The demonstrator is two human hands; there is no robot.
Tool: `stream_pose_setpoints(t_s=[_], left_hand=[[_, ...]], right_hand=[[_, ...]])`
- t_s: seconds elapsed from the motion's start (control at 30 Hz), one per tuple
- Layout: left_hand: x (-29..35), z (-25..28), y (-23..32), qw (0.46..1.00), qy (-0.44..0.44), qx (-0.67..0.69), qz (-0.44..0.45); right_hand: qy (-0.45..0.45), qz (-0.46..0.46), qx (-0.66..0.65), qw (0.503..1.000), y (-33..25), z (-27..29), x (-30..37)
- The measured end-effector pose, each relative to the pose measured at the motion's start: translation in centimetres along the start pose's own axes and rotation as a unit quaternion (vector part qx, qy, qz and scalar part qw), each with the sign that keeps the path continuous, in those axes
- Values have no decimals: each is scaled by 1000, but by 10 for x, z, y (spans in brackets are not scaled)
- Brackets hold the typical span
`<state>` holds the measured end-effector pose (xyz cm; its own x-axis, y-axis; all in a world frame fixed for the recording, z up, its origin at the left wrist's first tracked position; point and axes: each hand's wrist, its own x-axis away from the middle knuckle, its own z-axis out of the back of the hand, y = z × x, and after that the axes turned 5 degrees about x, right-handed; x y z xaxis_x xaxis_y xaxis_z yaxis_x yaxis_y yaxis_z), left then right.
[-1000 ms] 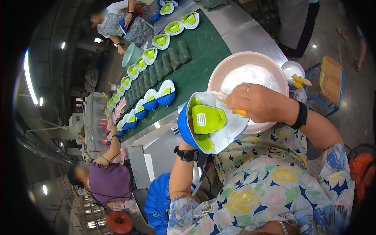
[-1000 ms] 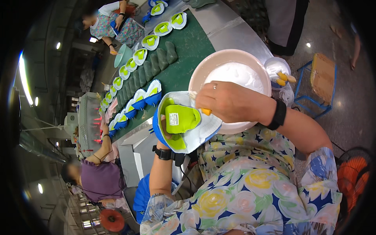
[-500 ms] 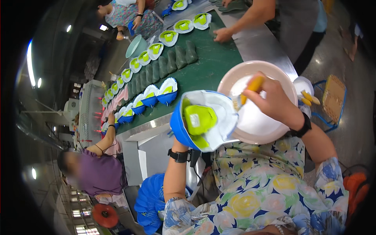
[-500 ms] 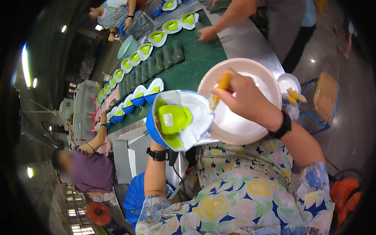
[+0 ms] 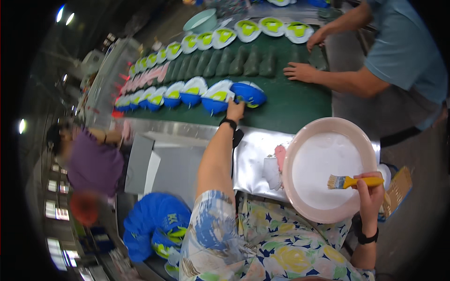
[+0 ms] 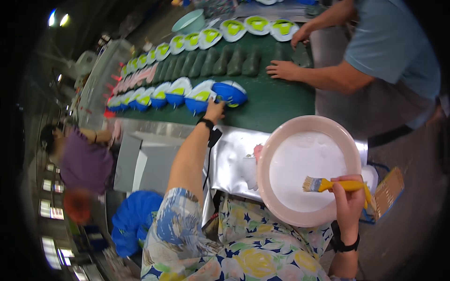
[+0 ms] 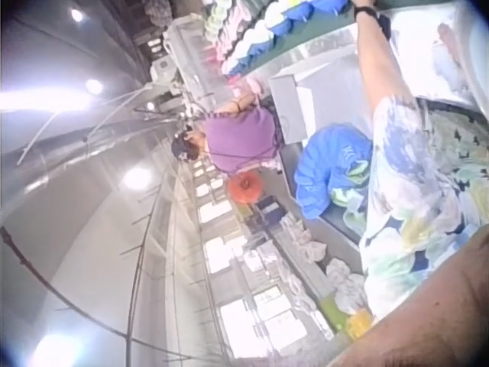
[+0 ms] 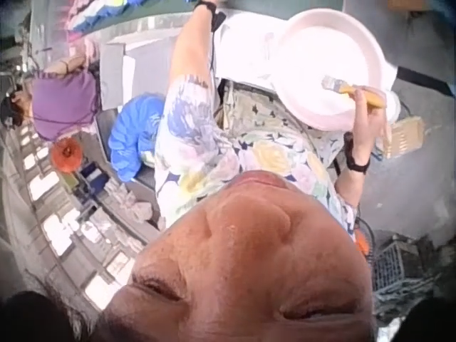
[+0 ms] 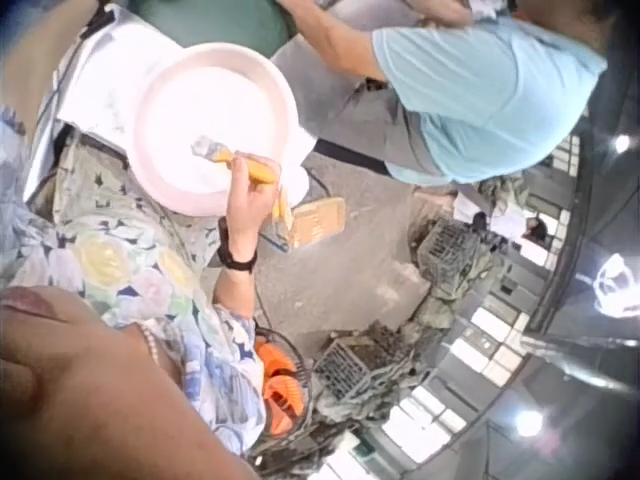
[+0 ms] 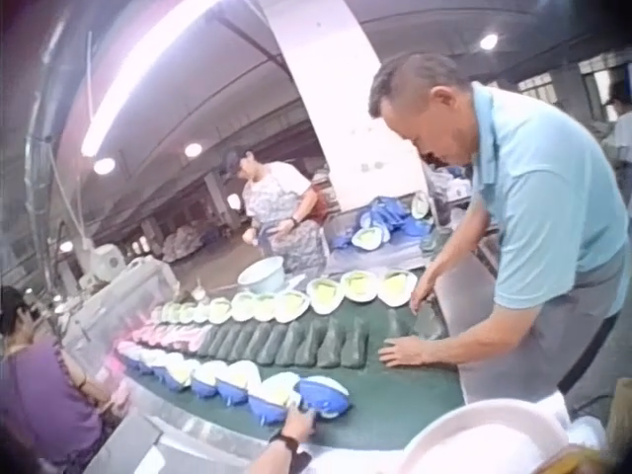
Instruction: The recorder uses a brush to apply white glue to the interior and edges of shoe uppers at a manufacturing workstation.
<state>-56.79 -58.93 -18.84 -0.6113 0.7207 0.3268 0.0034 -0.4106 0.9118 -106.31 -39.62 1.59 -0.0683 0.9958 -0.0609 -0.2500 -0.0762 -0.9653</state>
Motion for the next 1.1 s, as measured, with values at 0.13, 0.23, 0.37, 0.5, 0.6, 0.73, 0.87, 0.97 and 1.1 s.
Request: stream_pose_setpoints(t_s=[0.13, 0.23, 0.37, 0.5, 0.6, 0.73, 0.87, 0.97, 1.1], left_hand=[[53, 91, 20, 941, 88, -207, -251], [146, 156, 57, 964, 0, -149, -221], [295, 340, 33, 937, 126, -234, -228], [465, 510, -20, 857, 355, -361, -99], [595, 556, -96, 854, 13, -398, 335], [607, 431, -137, 850, 153, -37, 503], [559, 429, -147, 942, 134, -149, 269], [503, 419, -177, 939, 292, -50, 175], [405, 380, -118, 963, 246, 7, 109]], right_hand=[[-57, 36, 8, 998, -12, 0, 6], [-100, 59, 33, 993, -12, 16, 2], [-185, 45, 31, 981, -3, 9, 3], [-200, 77, -2, 977, -3, 8, 0], [-226, 82, -29, 970, 1, 5, -7], [-224, 75, -3, 972, -12, 3, 4], [-194, 71, -8, 978, -7, 2, 16], [-186, 81, -30, 979, -8, -4, 21], [-144, 60, -20, 988, -6, -2, 30]])
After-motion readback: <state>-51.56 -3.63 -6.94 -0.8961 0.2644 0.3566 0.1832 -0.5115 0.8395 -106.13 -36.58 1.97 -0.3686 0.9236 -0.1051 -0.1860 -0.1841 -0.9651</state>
